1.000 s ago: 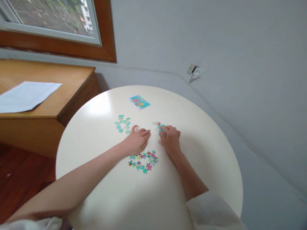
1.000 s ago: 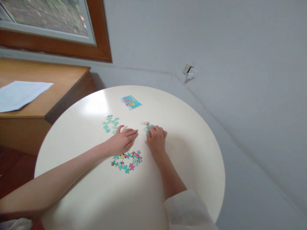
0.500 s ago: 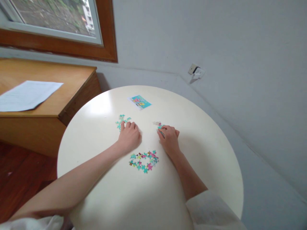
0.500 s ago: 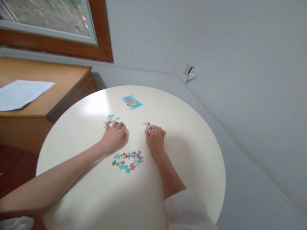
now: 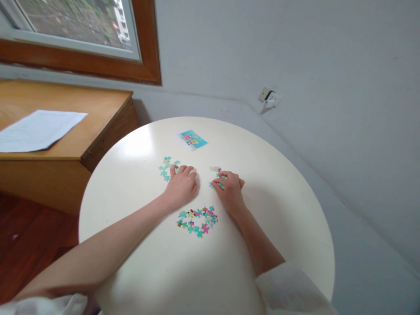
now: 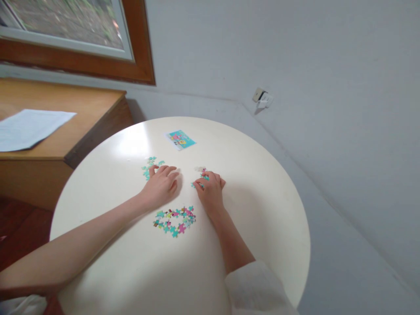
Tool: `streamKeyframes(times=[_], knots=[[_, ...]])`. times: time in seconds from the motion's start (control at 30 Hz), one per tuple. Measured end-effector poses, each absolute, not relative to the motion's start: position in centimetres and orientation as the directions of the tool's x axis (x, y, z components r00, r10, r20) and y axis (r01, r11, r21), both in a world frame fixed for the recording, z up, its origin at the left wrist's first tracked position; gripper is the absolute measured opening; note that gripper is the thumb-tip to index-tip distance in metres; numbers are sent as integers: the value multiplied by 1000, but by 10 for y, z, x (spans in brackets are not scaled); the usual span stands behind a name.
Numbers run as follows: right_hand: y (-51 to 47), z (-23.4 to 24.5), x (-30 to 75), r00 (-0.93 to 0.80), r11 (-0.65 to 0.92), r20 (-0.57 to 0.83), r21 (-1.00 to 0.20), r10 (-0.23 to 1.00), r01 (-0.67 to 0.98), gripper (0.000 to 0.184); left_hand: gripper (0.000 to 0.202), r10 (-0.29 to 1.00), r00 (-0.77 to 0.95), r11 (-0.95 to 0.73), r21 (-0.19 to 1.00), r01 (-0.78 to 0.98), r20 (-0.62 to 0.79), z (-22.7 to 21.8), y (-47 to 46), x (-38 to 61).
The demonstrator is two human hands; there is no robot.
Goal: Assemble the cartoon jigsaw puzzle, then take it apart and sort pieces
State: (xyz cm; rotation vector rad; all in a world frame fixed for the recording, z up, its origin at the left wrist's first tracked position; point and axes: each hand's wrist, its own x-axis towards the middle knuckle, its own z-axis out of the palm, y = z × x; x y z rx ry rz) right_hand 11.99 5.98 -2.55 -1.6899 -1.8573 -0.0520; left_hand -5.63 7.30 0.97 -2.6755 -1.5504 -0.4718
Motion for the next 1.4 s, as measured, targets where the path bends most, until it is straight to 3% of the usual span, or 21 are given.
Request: streamKeyframes(times=[0.13,0.3,0.43,0.63,0.77,0.87,1.1,1.23,1.33,1.4], knots=[[58,-19,120,24,168,501,-335,865,927,8,31,714,643,-698,224,680,276,7,70,-54],[58,-12,126,84,89,540,-287,838,954,15,37,557,812,-827,196,526,171,3,64,-52],[56,-9,130,59,62,489,-229,871,971,12,33,666,724,-746,127,654,182,0,65,-53],[50,-2,124,-13,50,389,-85,921,995,9,32,875,446,-457,18,889,186,8,69,-57],[47,2,122,-28,45,348,-41,937,998,9,35,917,368,-372,-7,928,154,11,67,-58],[48,0,121,-27,57,334,-81,942,995,11,35,917,365,-369,-5,929,162,10,67,-58],[48,-13,112,-161,264,391,-227,906,937,25,32,820,500,-551,145,822,279,9,71,-56],[51,-12,118,-46,172,450,-242,892,955,27,35,651,719,-758,252,601,244,8,71,-56],[54,-11,127,43,69,473,-217,880,974,25,35,558,814,-822,246,514,164,3,69,-55],[55,-13,131,63,32,472,-191,879,981,21,34,570,808,-817,207,539,147,0,69,-55]])
